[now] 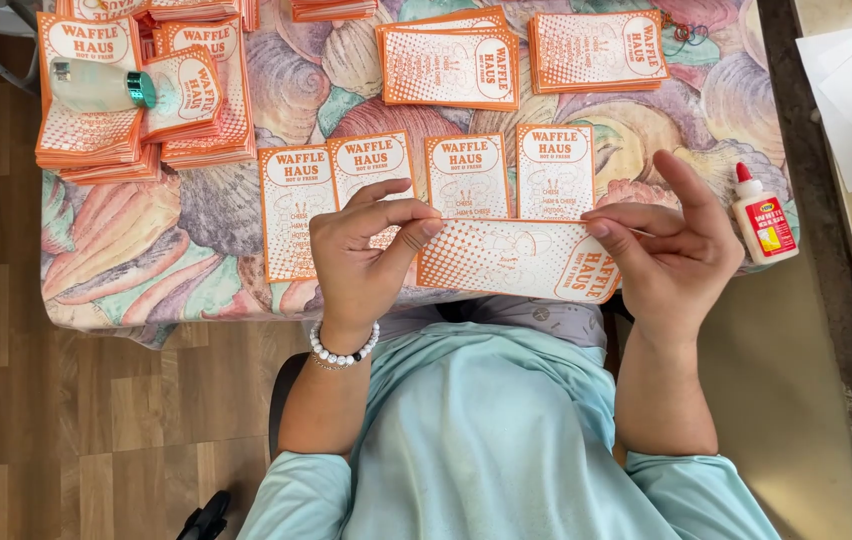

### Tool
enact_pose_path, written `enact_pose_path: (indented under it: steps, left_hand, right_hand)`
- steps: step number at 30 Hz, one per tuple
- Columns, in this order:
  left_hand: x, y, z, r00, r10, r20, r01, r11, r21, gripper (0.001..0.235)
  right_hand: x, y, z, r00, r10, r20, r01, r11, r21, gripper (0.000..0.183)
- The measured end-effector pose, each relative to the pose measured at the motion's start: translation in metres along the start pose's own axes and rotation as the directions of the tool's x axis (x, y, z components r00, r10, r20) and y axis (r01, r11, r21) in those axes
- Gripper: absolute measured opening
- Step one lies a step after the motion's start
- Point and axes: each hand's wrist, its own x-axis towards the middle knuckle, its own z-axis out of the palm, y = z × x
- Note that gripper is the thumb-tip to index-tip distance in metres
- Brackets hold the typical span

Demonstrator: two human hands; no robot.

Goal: Applying glue to the edges of paper bags and folding them to seal the bottom or sides.

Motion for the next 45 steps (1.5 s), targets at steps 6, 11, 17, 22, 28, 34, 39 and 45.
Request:
enact_pose_path:
  steps: [6,11,17,22,28,34,39,45]
  left_hand:
    - [0.003,0.004,-0.002,0.993,0.111,-0.040,-0.105,0.988,0.115,0.004]
    - [0.005,0.029,0.022,0.942,0.314,0.116,-0.330,0.930,0.163,0.005]
    - [0.006,0.025,0.012,0.952,0.270,0.142,-0.288,0.949,0.127,0.009]
    - [0.006,-0.004,-0.049,0.996,0.003,-0.094,0.003,0.998,0.061,0.013]
    - [0.005,-0.050,-0.010,0.896,-0.443,0.012,0.398,0.792,-0.462,0.016]
    - [-0.027,-0.071,0.089,0.605,-0.533,0.592,0.745,0.116,-0.657,0.012]
    - [-0.046,-0.069,0.127,0.533,-0.491,0.689,0.822,0.105,-0.560,0.026]
    - [-0.029,-0.063,0.119,0.683,-0.555,0.476,0.731,0.529,-0.431,0.076]
  right_hand:
    - [0.006,0.006,-0.019,0.975,-0.224,-0.003,0.218,0.953,-0.208,0.052]
    - [0.014,-0.039,0.009,0.842,-0.399,0.363,0.540,0.648,-0.538,0.037]
    - [0.016,-0.022,0.008,0.755,-0.340,0.560,0.597,0.708,-0.376,0.011]
    - [0.006,0.024,-0.090,0.895,-0.034,0.444,0.316,0.751,-0.580,0.021]
    - [0.001,-0.002,-0.081,0.959,-0.014,0.284,0.126,0.916,-0.381,0.023]
    - [-0.011,0.042,-0.048,0.870,-0.281,0.406,0.124,0.920,0.371,0.094]
    - [0.015,0.103,-0.056,0.766,-0.316,0.559,-0.245,0.661,0.709,0.117]
    - [0.023,0.084,-0.051,0.936,0.352,0.005,-0.336,0.890,0.308,0.070]
